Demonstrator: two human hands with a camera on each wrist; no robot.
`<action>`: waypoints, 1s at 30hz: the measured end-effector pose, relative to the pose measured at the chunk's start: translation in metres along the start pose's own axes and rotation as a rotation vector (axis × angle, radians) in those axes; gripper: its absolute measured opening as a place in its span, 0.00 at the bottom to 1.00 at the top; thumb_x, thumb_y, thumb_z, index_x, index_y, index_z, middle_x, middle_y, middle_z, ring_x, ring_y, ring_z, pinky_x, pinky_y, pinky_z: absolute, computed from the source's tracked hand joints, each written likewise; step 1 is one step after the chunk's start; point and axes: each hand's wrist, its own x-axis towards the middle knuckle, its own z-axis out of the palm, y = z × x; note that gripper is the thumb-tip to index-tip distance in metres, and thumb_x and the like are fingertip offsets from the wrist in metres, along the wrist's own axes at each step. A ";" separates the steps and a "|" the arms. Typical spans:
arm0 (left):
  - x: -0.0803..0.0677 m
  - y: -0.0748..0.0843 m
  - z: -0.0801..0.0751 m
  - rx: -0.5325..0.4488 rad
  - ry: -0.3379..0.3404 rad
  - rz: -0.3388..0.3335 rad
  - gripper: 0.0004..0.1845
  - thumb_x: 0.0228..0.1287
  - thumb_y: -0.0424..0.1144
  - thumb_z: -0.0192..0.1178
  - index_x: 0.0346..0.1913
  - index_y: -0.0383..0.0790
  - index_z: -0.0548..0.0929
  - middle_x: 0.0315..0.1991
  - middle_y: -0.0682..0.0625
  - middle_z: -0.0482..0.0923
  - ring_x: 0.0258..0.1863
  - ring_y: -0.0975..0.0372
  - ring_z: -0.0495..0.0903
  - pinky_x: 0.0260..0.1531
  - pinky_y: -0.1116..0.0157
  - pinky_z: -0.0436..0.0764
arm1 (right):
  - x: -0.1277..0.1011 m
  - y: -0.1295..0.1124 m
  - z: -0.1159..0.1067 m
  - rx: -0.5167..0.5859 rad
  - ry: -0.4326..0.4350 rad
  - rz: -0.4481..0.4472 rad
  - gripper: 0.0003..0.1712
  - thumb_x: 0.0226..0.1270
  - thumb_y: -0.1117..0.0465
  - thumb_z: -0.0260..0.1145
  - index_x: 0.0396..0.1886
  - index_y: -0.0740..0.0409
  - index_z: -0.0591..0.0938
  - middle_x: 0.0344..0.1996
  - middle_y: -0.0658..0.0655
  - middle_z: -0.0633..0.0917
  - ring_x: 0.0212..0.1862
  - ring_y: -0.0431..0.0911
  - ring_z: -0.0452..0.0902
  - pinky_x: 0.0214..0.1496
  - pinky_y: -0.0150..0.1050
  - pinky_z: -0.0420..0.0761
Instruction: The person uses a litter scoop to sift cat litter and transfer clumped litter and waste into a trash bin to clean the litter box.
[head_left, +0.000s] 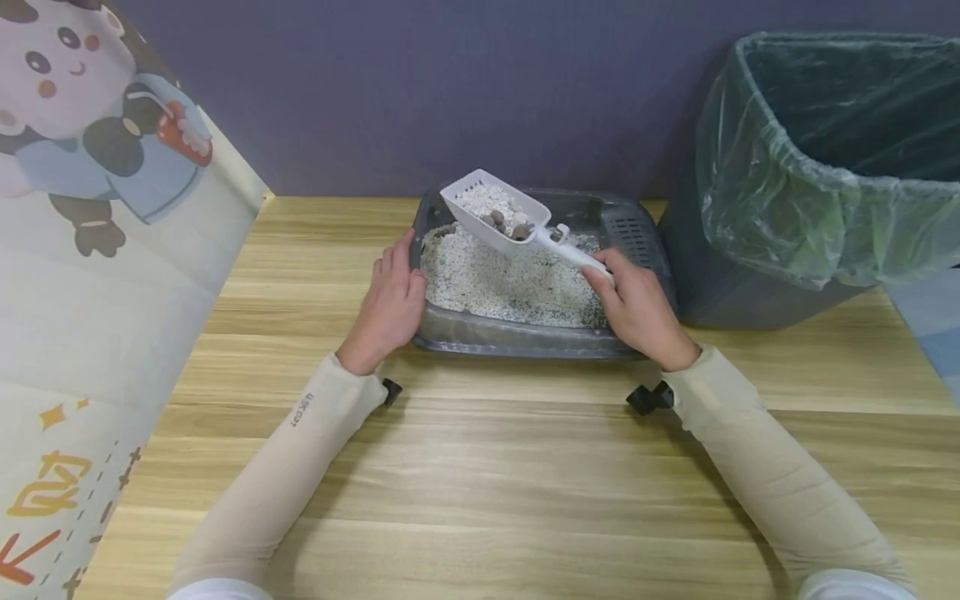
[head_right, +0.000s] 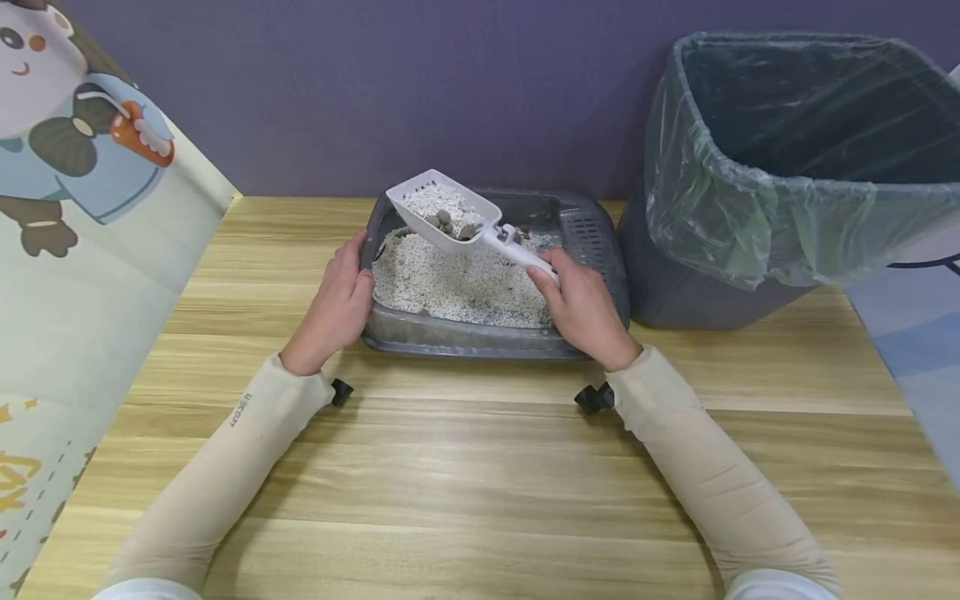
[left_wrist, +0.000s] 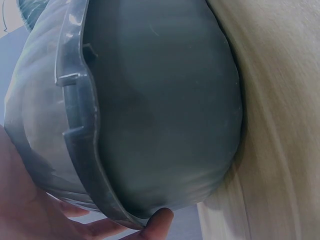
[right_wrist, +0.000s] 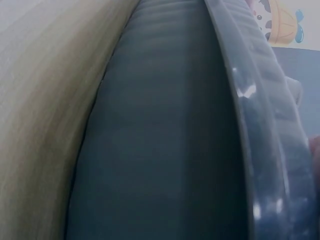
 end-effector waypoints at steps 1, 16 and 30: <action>0.000 0.000 0.000 -0.001 0.001 0.001 0.31 0.70 0.40 0.35 0.74 0.37 0.47 0.66 0.35 0.56 0.58 0.47 0.60 0.58 0.50 0.64 | 0.000 0.000 0.000 0.005 -0.004 -0.003 0.15 0.74 0.53 0.50 0.44 0.60 0.75 0.17 0.52 0.68 0.14 0.45 0.59 0.16 0.39 0.62; 0.000 -0.001 0.000 0.004 -0.003 -0.005 0.31 0.70 0.40 0.34 0.74 0.37 0.46 0.67 0.36 0.55 0.60 0.47 0.59 0.60 0.50 0.63 | 0.000 0.001 0.001 0.002 0.036 -0.029 0.18 0.72 0.54 0.55 0.53 0.62 0.74 0.22 0.52 0.72 0.17 0.44 0.62 0.17 0.38 0.64; 0.000 -0.001 0.000 -0.003 0.000 0.009 0.31 0.70 0.39 0.35 0.74 0.36 0.47 0.68 0.35 0.54 0.61 0.47 0.59 0.60 0.49 0.62 | 0.000 0.001 0.001 -0.029 0.107 -0.057 0.17 0.70 0.57 0.58 0.53 0.62 0.74 0.24 0.53 0.73 0.17 0.44 0.62 0.19 0.39 0.63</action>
